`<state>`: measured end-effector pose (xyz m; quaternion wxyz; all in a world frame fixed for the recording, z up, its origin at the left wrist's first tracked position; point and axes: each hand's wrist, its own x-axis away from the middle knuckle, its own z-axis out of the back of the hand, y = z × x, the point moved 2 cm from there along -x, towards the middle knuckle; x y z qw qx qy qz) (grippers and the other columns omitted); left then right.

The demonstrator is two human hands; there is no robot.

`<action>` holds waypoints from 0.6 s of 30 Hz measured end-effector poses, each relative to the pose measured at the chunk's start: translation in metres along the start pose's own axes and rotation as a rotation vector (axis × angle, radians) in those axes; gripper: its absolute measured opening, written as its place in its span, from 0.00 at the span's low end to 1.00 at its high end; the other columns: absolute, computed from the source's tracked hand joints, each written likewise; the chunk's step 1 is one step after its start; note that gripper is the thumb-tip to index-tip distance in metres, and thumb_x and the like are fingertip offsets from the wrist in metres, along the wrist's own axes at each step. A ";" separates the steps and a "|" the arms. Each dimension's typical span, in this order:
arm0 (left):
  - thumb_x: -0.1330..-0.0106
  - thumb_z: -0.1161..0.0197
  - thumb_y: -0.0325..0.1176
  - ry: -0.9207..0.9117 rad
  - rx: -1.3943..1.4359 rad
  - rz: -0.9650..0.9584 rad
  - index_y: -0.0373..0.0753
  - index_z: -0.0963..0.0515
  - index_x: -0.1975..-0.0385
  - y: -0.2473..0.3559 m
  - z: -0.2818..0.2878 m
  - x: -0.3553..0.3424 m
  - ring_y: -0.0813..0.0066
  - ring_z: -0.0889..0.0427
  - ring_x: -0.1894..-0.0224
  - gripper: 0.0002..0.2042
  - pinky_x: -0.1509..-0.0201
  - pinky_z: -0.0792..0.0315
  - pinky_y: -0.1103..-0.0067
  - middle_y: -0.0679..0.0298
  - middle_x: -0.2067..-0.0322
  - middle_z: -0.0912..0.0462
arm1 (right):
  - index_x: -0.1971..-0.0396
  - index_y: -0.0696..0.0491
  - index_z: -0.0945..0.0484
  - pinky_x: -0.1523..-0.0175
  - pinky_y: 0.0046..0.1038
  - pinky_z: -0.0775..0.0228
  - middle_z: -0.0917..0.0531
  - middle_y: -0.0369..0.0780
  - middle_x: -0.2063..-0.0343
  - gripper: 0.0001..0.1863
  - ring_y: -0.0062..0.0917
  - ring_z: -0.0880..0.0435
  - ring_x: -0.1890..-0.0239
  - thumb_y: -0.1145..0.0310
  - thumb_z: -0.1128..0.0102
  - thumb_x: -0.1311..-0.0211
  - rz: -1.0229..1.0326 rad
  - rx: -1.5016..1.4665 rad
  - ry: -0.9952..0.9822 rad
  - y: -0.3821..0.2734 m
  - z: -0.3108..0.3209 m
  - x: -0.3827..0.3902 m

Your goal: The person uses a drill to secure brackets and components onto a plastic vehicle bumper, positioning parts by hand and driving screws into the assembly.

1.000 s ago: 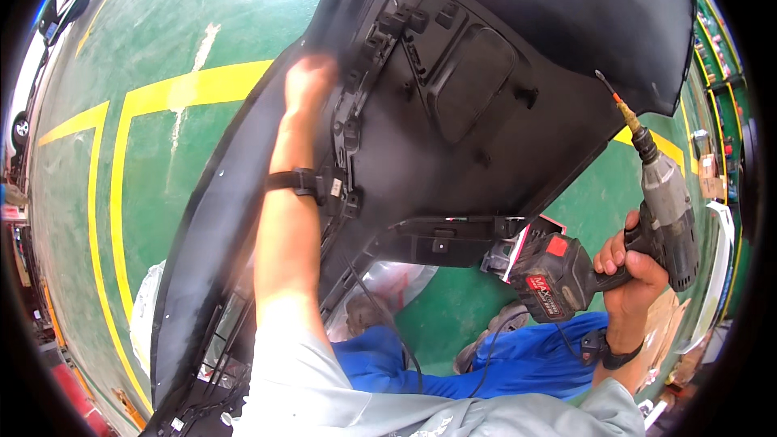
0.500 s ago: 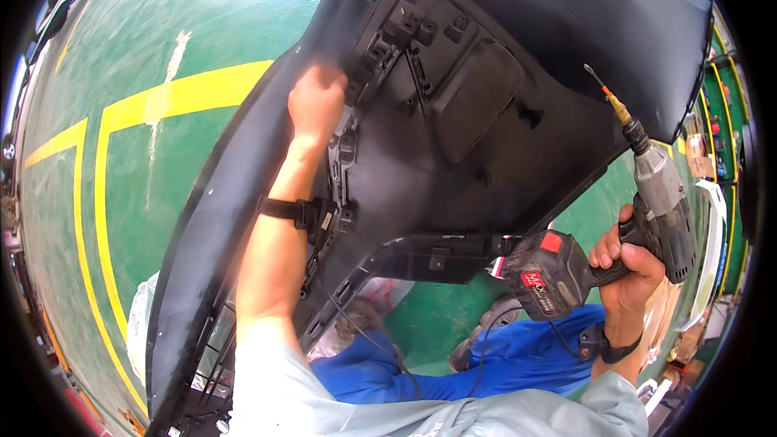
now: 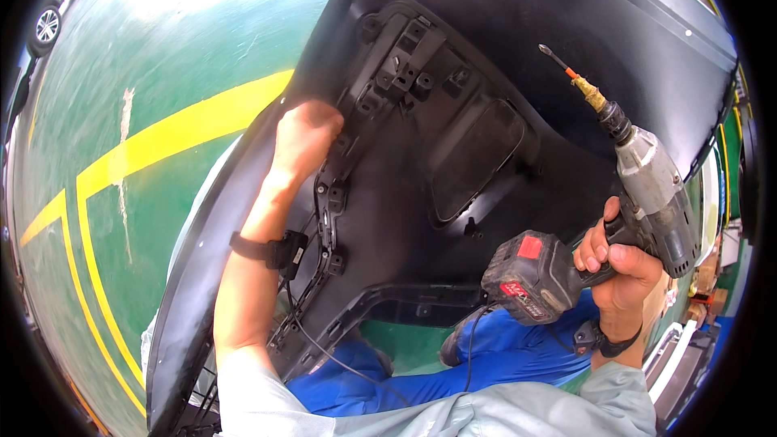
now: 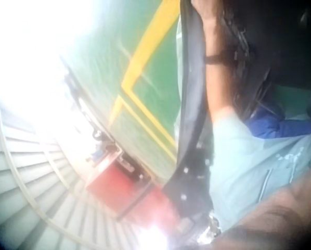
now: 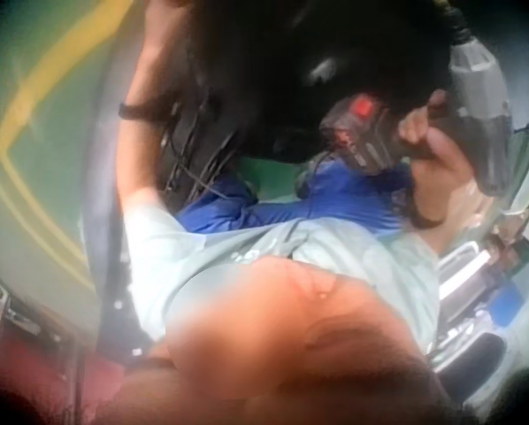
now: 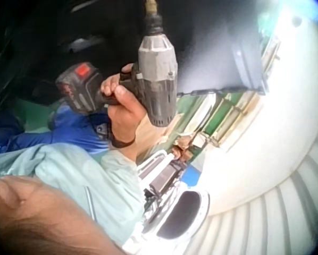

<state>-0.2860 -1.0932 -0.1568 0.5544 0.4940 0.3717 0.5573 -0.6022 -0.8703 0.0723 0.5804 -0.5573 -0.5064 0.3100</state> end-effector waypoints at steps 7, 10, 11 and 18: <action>0.32 0.33 0.32 -0.028 0.295 -0.110 0.36 0.15 0.59 0.067 -0.005 -0.010 0.87 0.24 0.71 0.07 0.65 0.29 0.87 0.72 0.71 0.17 | 0.49 0.58 0.30 0.68 0.30 0.33 0.26 0.38 0.80 0.31 0.26 0.26 0.77 0.68 0.32 0.57 0.050 0.085 0.022 -0.004 0.003 -0.004; 0.32 0.32 0.29 -0.028 0.217 -0.229 0.37 0.15 0.58 0.084 -0.013 -0.017 0.90 0.26 0.71 0.07 0.65 0.31 0.88 0.73 0.70 0.17 | 0.52 0.57 0.31 0.68 0.30 0.32 0.26 0.38 0.80 0.30 0.26 0.26 0.78 0.68 0.32 0.58 0.036 0.106 0.015 -0.007 0.004 -0.005; 0.32 0.33 0.29 -0.041 0.174 -0.258 0.36 0.15 0.57 0.087 -0.015 -0.019 0.89 0.26 0.70 0.07 0.64 0.30 0.88 0.73 0.70 0.17 | 0.53 0.57 0.31 0.68 0.30 0.32 0.26 0.38 0.81 0.29 0.26 0.26 0.78 0.68 0.33 0.59 0.027 0.101 0.019 -0.007 0.005 -0.005; 0.34 0.33 0.23 0.047 0.048 -0.368 0.33 0.17 0.60 0.084 -0.026 -0.027 0.86 0.21 0.67 0.06 0.60 0.26 0.85 0.70 0.71 0.16 | 0.54 0.57 0.32 0.68 0.30 0.32 0.26 0.38 0.81 0.29 0.27 0.26 0.78 0.69 0.34 0.60 0.001 0.080 0.055 -0.008 0.005 -0.004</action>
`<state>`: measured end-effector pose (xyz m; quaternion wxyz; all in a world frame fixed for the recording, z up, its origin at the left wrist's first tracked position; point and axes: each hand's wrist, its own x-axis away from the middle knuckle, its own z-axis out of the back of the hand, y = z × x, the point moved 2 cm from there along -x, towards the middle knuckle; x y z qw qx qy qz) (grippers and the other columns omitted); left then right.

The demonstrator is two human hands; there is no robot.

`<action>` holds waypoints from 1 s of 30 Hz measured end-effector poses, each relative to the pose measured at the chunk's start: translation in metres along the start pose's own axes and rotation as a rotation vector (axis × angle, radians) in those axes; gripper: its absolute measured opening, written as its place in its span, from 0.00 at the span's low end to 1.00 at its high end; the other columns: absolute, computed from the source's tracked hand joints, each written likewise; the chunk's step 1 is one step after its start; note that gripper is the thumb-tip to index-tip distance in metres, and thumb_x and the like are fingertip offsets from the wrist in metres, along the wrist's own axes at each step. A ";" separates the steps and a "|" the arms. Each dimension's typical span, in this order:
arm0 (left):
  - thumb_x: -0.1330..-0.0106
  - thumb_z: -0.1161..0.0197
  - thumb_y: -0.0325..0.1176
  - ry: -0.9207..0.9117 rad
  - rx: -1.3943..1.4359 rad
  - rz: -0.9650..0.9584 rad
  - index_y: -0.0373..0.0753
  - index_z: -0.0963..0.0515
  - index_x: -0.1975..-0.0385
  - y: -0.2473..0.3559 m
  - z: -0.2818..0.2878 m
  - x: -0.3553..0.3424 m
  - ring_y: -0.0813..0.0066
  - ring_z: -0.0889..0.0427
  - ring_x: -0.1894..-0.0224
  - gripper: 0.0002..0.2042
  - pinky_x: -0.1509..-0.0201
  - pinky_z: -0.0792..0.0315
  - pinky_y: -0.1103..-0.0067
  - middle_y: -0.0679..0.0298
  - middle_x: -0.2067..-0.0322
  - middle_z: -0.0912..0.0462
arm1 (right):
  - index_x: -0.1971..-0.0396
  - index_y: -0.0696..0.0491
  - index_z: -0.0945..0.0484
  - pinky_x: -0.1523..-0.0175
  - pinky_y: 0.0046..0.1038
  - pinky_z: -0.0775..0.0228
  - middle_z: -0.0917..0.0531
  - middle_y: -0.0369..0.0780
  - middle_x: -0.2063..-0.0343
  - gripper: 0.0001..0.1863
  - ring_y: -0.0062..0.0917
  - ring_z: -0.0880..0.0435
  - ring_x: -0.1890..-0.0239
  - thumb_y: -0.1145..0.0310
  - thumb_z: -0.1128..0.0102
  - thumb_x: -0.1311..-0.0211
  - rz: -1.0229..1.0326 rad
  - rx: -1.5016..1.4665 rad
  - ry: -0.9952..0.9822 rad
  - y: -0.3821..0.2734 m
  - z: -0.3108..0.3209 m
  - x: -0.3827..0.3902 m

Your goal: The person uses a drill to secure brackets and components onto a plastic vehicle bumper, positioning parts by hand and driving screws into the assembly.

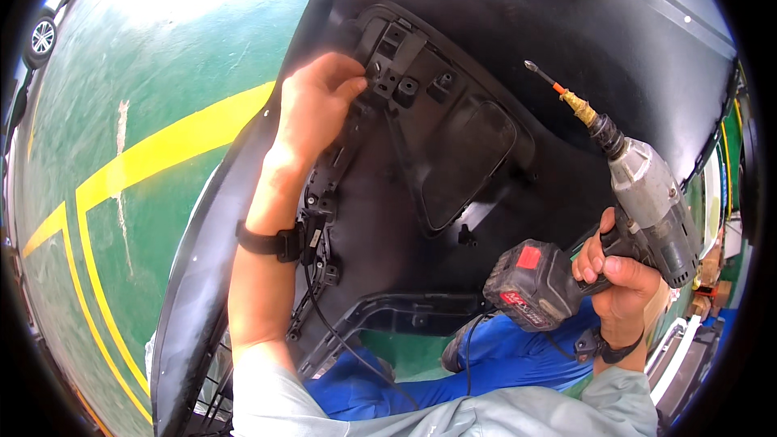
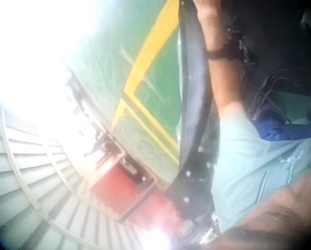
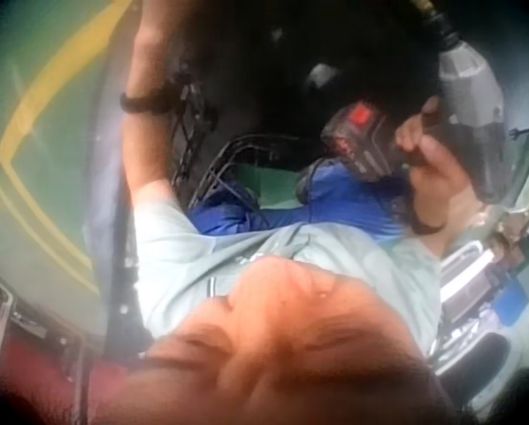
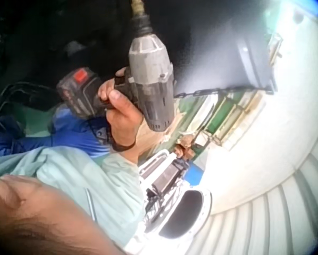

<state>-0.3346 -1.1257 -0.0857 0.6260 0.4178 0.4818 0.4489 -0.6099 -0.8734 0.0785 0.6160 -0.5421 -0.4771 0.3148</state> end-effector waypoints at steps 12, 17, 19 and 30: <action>0.37 0.30 0.25 -0.025 -0.231 -0.107 0.32 0.16 0.64 0.013 0.000 -0.004 0.85 0.21 0.69 0.05 0.61 0.26 0.83 0.66 0.73 0.15 | 0.55 0.58 0.32 0.67 0.31 0.31 0.26 0.39 0.82 0.29 0.27 0.25 0.79 0.69 0.33 0.61 -0.011 0.022 0.007 0.002 0.000 0.003; 0.38 0.30 0.25 -0.042 -0.341 -0.207 0.32 0.16 0.64 0.017 0.000 -0.006 0.80 0.18 0.68 0.06 0.60 0.24 0.81 0.61 0.71 0.14 | 0.55 0.59 0.31 0.68 0.31 0.31 0.26 0.39 0.82 0.29 0.28 0.25 0.79 0.69 0.32 0.61 -0.015 0.042 0.019 -0.001 -0.005 0.003; 0.38 0.31 0.25 -0.063 -0.375 -0.243 0.32 0.16 0.64 0.019 0.000 -0.008 0.76 0.17 0.68 0.06 0.60 0.24 0.79 0.59 0.71 0.14 | 0.55 0.60 0.31 0.68 0.31 0.31 0.26 0.39 0.82 0.29 0.28 0.25 0.79 0.69 0.32 0.62 -0.009 0.048 0.024 -0.001 -0.005 0.002; 0.39 0.33 0.24 -0.132 -0.566 -0.246 0.32 0.17 0.64 0.032 -0.002 -0.013 0.61 0.14 0.66 0.06 0.58 0.23 0.74 0.53 0.70 0.14 | 0.54 0.60 0.30 0.67 0.31 0.31 0.27 0.39 0.82 0.30 0.27 0.25 0.79 0.68 0.33 0.61 0.011 0.050 0.044 0.001 -0.002 0.002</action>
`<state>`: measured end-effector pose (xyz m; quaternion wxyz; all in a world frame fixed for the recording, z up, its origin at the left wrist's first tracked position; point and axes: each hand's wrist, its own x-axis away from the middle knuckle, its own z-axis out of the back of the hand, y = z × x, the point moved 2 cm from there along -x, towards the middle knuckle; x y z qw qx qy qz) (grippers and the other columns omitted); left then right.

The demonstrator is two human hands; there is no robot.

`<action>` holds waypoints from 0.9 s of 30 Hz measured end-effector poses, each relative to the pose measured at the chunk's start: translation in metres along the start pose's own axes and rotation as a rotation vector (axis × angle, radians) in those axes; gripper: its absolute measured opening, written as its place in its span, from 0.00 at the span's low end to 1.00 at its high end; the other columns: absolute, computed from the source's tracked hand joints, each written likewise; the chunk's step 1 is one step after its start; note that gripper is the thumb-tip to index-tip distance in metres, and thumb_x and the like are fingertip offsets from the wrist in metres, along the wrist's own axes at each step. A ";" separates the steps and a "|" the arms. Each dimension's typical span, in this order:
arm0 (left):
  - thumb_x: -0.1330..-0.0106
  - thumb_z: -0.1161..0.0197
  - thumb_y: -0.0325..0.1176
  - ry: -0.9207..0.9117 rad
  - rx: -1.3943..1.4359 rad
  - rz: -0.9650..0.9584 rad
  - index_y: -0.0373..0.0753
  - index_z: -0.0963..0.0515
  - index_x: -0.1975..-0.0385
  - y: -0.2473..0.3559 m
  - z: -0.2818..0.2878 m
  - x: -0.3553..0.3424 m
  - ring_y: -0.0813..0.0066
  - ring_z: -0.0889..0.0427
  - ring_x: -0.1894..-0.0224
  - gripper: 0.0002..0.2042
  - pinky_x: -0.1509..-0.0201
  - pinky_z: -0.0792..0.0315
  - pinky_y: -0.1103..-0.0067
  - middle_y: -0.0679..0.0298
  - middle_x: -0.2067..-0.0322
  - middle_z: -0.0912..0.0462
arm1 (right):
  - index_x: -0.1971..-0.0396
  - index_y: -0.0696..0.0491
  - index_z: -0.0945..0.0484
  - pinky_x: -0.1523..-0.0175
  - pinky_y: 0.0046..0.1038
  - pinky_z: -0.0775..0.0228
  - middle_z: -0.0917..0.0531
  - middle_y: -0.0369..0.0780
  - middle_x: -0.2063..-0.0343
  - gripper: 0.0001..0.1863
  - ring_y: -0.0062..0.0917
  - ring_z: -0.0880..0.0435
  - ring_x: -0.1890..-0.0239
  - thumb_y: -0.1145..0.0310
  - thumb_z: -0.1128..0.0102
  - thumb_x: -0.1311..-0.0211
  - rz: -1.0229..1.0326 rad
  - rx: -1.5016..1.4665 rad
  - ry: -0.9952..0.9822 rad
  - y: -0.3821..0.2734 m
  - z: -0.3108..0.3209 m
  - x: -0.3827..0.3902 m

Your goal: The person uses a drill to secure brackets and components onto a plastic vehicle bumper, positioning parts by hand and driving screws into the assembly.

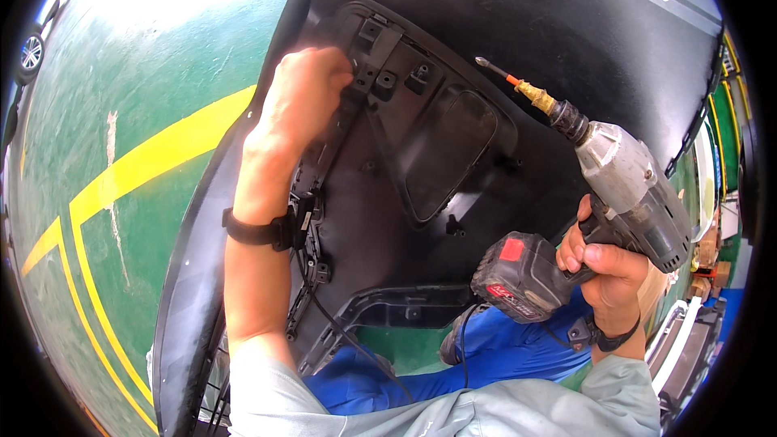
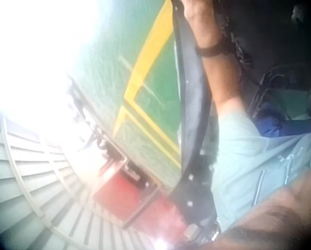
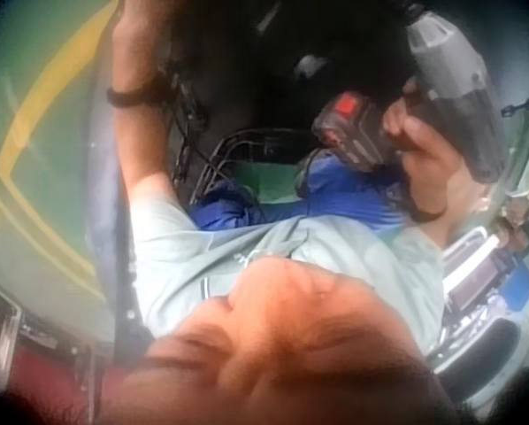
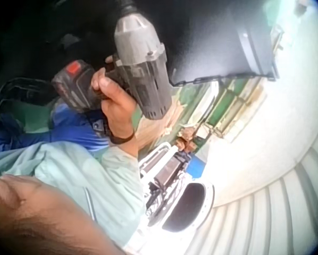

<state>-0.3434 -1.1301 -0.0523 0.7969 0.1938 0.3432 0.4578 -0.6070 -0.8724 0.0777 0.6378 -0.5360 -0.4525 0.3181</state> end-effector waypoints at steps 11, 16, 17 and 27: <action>0.38 0.33 0.23 -0.077 0.152 0.064 0.32 0.16 0.62 -0.008 -0.003 -0.002 0.67 0.14 0.64 0.07 0.56 0.23 0.76 0.55 0.68 0.13 | 0.54 0.60 0.31 0.67 0.31 0.31 0.26 0.39 0.82 0.29 0.27 0.25 0.78 0.69 0.33 0.60 -0.008 -0.015 -0.020 0.002 0.002 -0.001; 0.38 0.33 0.22 -0.078 0.258 0.139 0.32 0.17 0.62 -0.012 -0.007 0.000 0.72 0.15 0.66 0.07 0.58 0.23 0.76 0.58 0.70 0.14 | 0.54 0.60 0.31 0.67 0.31 0.31 0.26 0.40 0.82 0.29 0.27 0.25 0.78 0.69 0.33 0.59 -0.012 -0.016 -0.027 0.002 0.003 -0.001; 0.38 0.33 0.22 -0.063 0.221 0.138 0.32 0.17 0.62 -0.012 -0.006 0.001 0.73 0.16 0.66 0.07 0.58 0.23 0.77 0.59 0.71 0.14 | 0.54 0.60 0.31 0.66 0.31 0.31 0.26 0.40 0.81 0.29 0.27 0.24 0.78 0.69 0.33 0.59 -0.013 -0.019 -0.031 0.002 0.003 -0.001; 0.38 0.33 0.23 0.009 0.207 0.101 0.32 0.18 0.62 -0.022 -0.017 0.004 0.79 0.18 0.66 0.06 0.58 0.24 0.80 0.63 0.69 0.15 | 0.54 0.60 0.31 0.66 0.31 0.30 0.26 0.41 0.81 0.28 0.28 0.24 0.78 0.70 0.33 0.58 -0.028 -0.033 -0.044 -0.001 0.003 -0.001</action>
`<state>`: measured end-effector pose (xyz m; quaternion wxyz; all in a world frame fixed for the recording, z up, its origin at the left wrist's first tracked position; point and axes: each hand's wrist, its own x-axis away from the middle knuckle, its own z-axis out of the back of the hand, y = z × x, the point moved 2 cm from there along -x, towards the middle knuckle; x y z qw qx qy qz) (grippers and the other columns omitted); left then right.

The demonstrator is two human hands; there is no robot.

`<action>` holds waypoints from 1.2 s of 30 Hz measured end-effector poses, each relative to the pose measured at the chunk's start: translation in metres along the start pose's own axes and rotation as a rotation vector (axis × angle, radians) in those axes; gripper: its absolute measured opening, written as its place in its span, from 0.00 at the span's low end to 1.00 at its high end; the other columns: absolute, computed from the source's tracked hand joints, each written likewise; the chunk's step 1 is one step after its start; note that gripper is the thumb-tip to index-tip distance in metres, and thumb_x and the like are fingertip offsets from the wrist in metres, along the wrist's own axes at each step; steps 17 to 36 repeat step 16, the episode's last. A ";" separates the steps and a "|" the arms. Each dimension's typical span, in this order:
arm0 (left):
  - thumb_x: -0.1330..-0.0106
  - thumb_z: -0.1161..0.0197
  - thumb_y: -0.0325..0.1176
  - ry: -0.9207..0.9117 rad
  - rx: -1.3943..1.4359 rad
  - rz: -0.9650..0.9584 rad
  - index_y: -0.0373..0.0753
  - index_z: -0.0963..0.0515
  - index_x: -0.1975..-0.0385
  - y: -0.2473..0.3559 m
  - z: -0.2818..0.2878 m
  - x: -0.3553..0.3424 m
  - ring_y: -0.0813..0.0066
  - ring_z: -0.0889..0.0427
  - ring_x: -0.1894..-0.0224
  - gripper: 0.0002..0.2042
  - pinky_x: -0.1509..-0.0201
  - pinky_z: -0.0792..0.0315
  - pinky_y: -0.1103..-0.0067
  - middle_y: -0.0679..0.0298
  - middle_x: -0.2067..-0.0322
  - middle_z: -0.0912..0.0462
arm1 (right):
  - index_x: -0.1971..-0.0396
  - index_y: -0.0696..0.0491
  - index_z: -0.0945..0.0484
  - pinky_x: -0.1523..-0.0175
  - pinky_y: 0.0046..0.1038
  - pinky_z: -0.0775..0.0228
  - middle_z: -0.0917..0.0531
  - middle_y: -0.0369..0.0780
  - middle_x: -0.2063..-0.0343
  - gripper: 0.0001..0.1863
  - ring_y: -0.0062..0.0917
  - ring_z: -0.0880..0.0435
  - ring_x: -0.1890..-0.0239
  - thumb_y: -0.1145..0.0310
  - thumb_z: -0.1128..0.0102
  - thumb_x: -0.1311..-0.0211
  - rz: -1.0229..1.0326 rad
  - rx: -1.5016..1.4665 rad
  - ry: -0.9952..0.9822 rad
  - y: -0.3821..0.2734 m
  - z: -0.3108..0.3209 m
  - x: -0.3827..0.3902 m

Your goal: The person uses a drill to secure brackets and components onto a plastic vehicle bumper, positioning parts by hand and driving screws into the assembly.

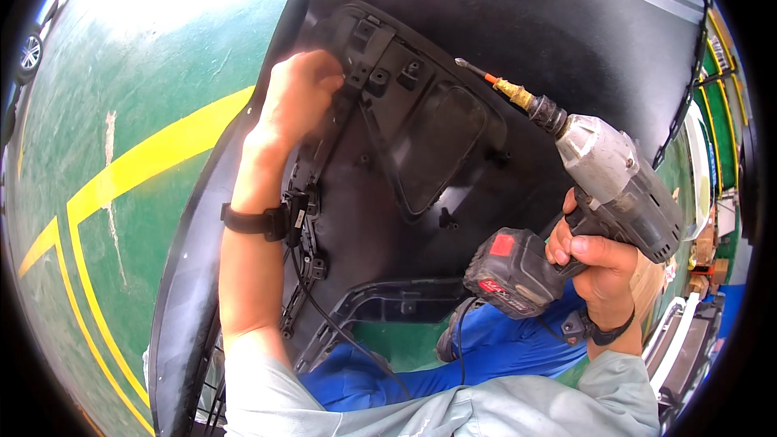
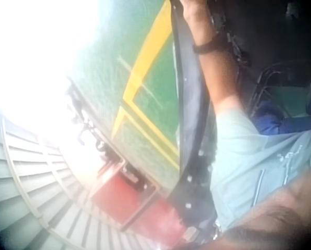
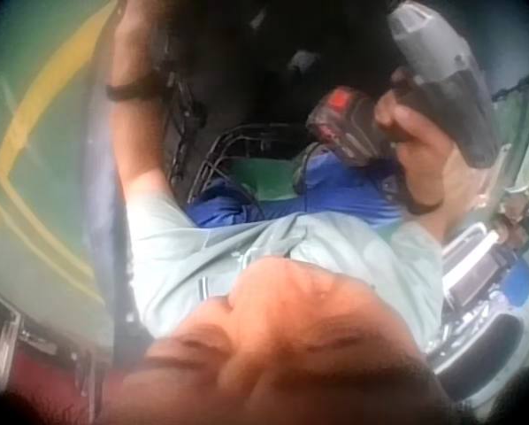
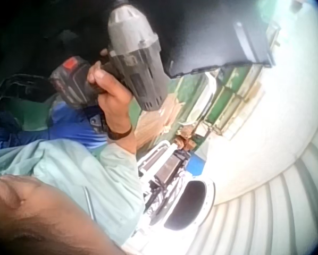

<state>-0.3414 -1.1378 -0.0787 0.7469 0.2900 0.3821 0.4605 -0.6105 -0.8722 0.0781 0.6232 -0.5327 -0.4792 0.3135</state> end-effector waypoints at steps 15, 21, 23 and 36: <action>0.37 0.32 0.26 -0.053 -0.030 -0.033 0.34 0.20 0.59 0.005 -0.006 -0.006 0.75 0.18 0.62 0.08 0.54 0.25 0.79 0.62 0.63 0.16 | 0.53 0.60 0.31 0.66 0.32 0.31 0.26 0.41 0.81 0.28 0.28 0.24 0.78 0.70 0.33 0.57 -0.013 -0.002 -0.032 -0.002 0.004 0.000; 0.36 0.32 0.26 -0.050 -0.070 -0.059 0.34 0.20 0.59 0.002 -0.007 -0.006 0.75 0.18 0.61 0.09 0.54 0.25 0.80 0.62 0.60 0.16 | 0.53 0.60 0.31 0.66 0.32 0.31 0.26 0.41 0.81 0.28 0.28 0.24 0.78 0.70 0.33 0.57 -0.013 -0.001 -0.035 -0.003 0.004 0.001; 0.36 0.32 0.26 -0.050 -0.070 -0.059 0.34 0.20 0.59 0.002 -0.007 -0.006 0.75 0.18 0.61 0.09 0.54 0.25 0.80 0.62 0.60 0.16 | 0.53 0.60 0.31 0.66 0.32 0.31 0.26 0.41 0.81 0.28 0.28 0.24 0.78 0.70 0.33 0.57 -0.013 -0.001 -0.035 -0.003 0.004 0.001; 0.36 0.32 0.26 -0.050 -0.070 -0.059 0.34 0.20 0.59 0.002 -0.007 -0.006 0.75 0.18 0.61 0.09 0.54 0.25 0.80 0.62 0.60 0.16 | 0.53 0.60 0.31 0.66 0.32 0.31 0.26 0.41 0.81 0.28 0.28 0.24 0.78 0.70 0.33 0.57 -0.013 -0.001 -0.035 -0.003 0.004 0.001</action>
